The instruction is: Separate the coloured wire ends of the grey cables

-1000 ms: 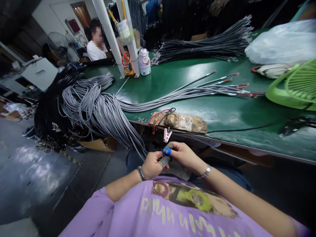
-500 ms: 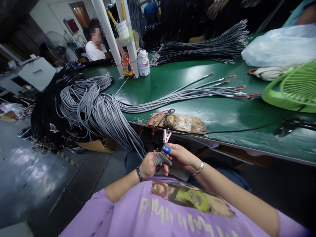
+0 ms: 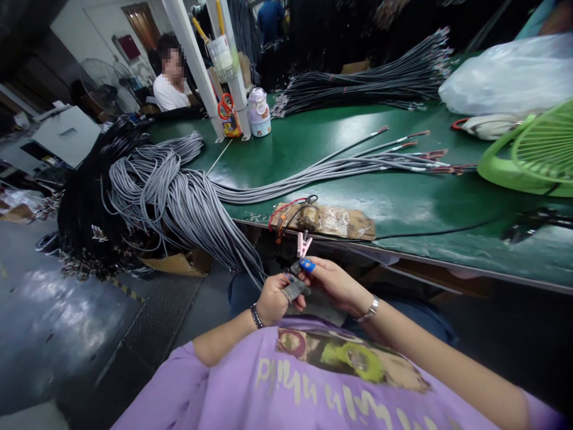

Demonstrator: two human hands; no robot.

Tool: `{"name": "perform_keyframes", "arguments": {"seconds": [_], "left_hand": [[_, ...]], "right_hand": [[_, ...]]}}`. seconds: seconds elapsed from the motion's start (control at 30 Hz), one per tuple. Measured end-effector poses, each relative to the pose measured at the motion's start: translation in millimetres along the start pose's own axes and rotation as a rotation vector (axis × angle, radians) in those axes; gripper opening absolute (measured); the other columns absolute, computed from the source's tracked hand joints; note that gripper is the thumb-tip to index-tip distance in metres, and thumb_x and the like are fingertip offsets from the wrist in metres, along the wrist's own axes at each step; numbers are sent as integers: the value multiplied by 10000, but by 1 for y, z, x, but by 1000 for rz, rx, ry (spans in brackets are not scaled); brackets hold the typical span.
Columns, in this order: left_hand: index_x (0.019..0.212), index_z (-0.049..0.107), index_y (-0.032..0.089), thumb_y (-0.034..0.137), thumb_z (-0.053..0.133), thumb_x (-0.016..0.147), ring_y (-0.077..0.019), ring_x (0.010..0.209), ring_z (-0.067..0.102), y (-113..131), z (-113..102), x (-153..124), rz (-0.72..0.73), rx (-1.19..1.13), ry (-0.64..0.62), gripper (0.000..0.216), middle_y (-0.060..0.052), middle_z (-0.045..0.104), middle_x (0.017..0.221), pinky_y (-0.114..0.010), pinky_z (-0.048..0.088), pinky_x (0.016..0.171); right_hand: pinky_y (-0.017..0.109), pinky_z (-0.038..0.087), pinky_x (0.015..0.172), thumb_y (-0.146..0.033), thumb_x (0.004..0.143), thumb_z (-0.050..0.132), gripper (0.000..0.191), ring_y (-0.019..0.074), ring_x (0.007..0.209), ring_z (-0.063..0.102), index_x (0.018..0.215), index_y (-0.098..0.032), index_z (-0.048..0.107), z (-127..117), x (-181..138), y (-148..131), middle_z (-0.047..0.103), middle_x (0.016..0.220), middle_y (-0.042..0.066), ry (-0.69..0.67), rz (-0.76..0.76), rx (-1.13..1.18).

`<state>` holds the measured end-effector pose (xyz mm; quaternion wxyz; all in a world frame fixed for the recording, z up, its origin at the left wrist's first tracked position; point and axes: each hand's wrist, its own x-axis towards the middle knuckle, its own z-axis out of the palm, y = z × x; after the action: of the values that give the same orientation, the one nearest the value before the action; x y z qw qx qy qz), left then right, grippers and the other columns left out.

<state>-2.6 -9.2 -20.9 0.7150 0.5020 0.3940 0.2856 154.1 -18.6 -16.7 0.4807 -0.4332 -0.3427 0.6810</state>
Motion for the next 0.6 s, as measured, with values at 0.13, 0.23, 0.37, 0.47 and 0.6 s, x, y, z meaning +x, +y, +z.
{"name": "perform_keyframes", "arguments": {"seconds": [0.13, 0.23, 0.37, 0.47, 0.6], "left_hand": [[629, 580, 132, 583, 705, 651, -101, 429, 530, 1, 1, 0, 56, 60, 58, 469, -11, 582, 492, -232, 470, 464], [658, 578, 144, 557, 692, 671, -107, 443, 544, -2, 1, 0, 62, 120, 82, 429, -7, 590, 501, -236, 483, 484], [709, 604, 147, 471, 671, 721, -113, 474, 565, -8, -2, 1, 100, 248, 70, 331, -9, 612, 538, -231, 485, 507], [716, 612, 150, 413, 645, 762, -122, 503, 582, -12, -4, 1, 136, 321, 64, 269, -15, 628, 570, -234, 489, 524], [683, 589, 154, 432, 630, 775, -115, 497, 571, -10, -4, 1, 134, 305, 87, 296, -13, 621, 571, -227, 484, 517]], "right_hand": [[267, 411, 588, -562, 729, 661, 404, 116, 604, 497, 765, -166, 587, -4, -7, 0, 598, 710, 18, 18, -21, -81], [260, 392, 556, -544, 711, 683, 384, 119, 570, 476, 714, -181, 558, -2, -10, -3, 575, 617, -5, 16, -73, -323], [265, 387, 550, -478, 706, 685, 321, 130, 572, 475, 674, -183, 563, 3, -9, -7, 573, 603, -6, 66, -112, -491], [273, 397, 567, -434, 721, 662, 270, 142, 594, 490, 671, -180, 586, 3, -10, -8, 591, 633, 7, 75, -147, -534], [276, 398, 575, -420, 752, 629, 247, 145, 600, 496, 719, -175, 623, 1, -13, -9, 614, 658, 15, 50, -157, -538]]}}
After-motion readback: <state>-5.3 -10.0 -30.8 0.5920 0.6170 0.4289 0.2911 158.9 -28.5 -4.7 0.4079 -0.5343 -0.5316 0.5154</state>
